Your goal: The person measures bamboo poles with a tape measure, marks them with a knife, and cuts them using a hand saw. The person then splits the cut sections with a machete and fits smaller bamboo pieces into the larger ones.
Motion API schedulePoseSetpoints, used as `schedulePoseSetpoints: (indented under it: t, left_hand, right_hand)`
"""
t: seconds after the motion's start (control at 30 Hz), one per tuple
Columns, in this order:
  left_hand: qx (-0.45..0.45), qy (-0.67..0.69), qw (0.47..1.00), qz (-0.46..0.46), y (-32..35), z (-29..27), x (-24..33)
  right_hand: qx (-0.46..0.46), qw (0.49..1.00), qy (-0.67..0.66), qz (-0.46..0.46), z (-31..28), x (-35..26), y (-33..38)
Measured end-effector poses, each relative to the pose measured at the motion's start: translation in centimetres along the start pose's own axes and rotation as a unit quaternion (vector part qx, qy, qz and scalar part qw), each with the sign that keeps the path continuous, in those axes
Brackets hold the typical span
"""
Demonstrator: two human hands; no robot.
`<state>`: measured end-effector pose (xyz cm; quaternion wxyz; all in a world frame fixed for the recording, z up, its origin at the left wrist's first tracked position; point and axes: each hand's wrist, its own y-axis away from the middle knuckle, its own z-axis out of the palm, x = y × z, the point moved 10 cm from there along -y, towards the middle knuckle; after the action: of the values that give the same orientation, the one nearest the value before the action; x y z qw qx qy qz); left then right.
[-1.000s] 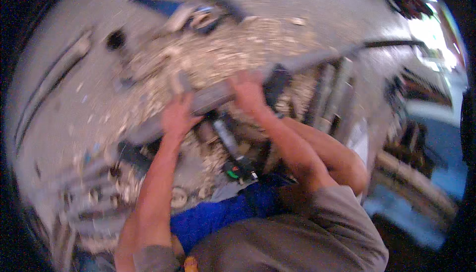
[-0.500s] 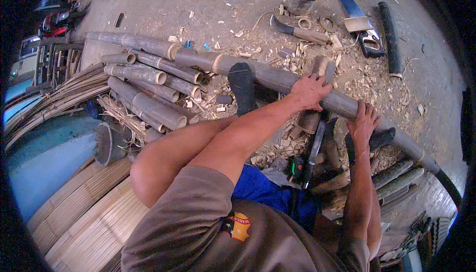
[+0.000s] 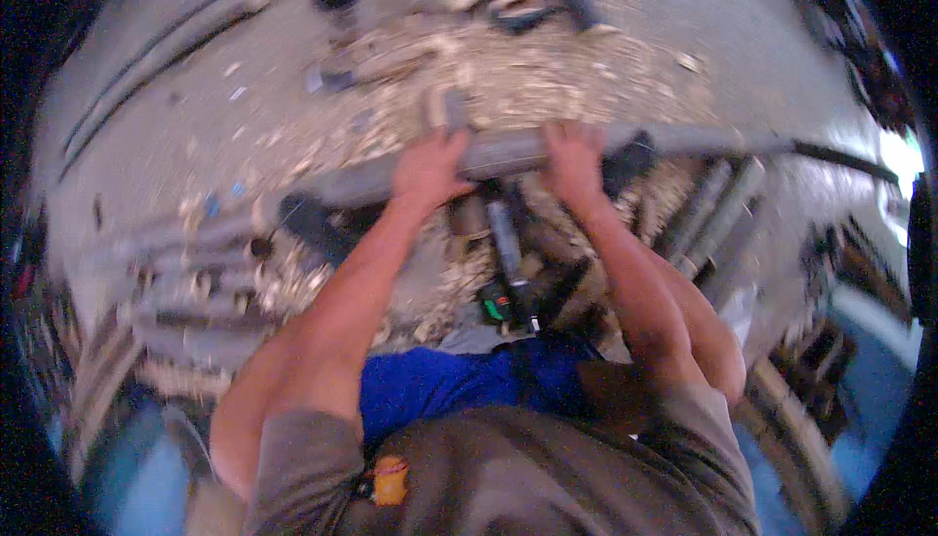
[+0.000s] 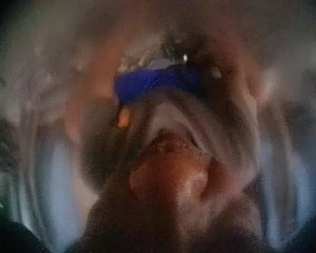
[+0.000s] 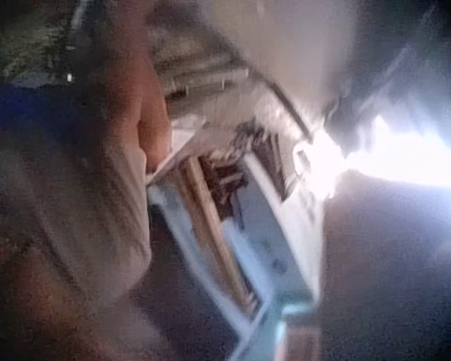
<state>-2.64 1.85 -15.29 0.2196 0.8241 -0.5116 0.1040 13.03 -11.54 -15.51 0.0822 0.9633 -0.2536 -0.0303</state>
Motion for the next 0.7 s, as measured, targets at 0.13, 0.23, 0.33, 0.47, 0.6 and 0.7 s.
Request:
schedulePoseSetpoints:
  t: [0.13,0.23,0.33,0.47,0.6,0.7]
  left_hand:
    - [0.016,-0.034,0.999,-0.016,-0.2,0.3,0.1]
    - [-0.006,-0.077,0.995,-0.056,0.6,0.7,-0.4]
    - [-0.002,-0.090,0.995,-0.031,0.2,1.2,-0.8]
    - [-0.030,-0.054,0.997,-0.042,-0.7,1.2,-1.7]
    - [-0.038,-0.062,0.996,-0.042,-0.1,0.5,-1.5]
    - [-0.041,-0.058,0.997,-0.043,-0.3,1.0,-1.9]
  right_hand:
    - [0.030,0.999,-0.018,-0.026,0.2,-0.3,-0.4]
    - [0.019,0.999,-0.016,-0.036,0.0,-1.2,-0.3]
    - [0.021,0.999,0.001,-0.028,0.6,-1.3,-0.3]
    - [-0.018,0.999,-0.003,-0.032,0.8,-1.7,-1.6]
    - [-0.024,0.999,-0.019,-0.039,0.4,-2.6,-1.2]
    - [-0.012,0.999,-0.006,-0.036,0.2,-2.5,-1.3]
